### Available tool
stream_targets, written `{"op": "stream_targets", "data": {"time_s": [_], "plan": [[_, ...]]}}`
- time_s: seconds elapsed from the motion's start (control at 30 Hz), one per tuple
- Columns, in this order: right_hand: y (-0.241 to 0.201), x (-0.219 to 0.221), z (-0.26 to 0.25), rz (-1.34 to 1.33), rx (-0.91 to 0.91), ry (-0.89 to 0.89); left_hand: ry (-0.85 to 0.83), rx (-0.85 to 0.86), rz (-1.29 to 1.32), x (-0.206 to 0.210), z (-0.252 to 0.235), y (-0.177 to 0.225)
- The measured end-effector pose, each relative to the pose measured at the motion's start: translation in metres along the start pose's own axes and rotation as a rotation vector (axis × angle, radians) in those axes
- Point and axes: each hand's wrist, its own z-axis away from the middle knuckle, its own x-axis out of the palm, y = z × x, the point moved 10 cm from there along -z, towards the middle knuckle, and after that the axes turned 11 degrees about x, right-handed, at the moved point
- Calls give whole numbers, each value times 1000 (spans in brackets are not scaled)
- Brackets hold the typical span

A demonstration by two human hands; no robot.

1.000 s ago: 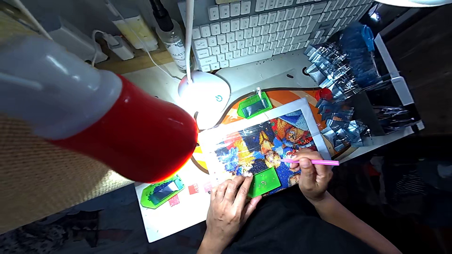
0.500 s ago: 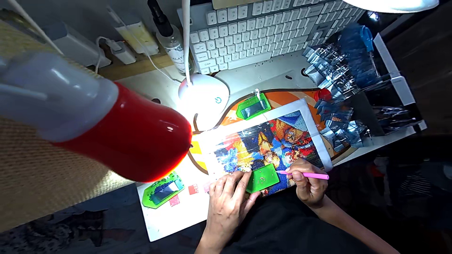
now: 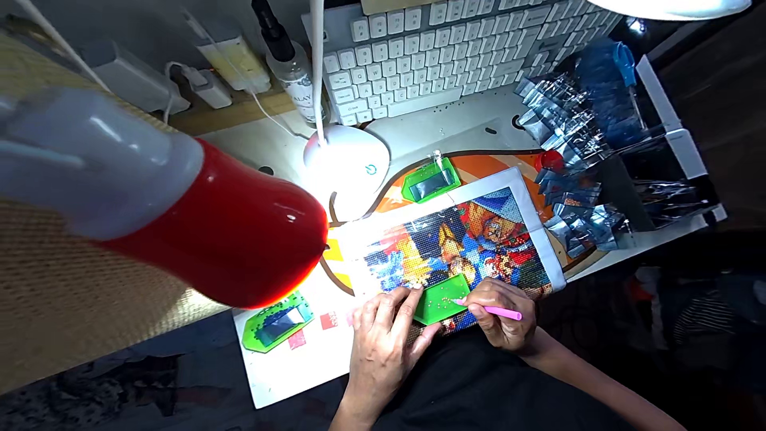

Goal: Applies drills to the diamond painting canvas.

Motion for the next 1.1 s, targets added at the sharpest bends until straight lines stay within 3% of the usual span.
{"op": "stream_targets", "data": {"time_s": [0.33,0.5,1.1], "plan": [[0,2,-1,22,-3,-26,-1,-6,-8,1,-2,0],[10,-18,-12,-97,110,94,1,-4,-18,2,-2,0],[14,-12,-40,79,142,119,-28,-6,-26,1,-8,0]]}}
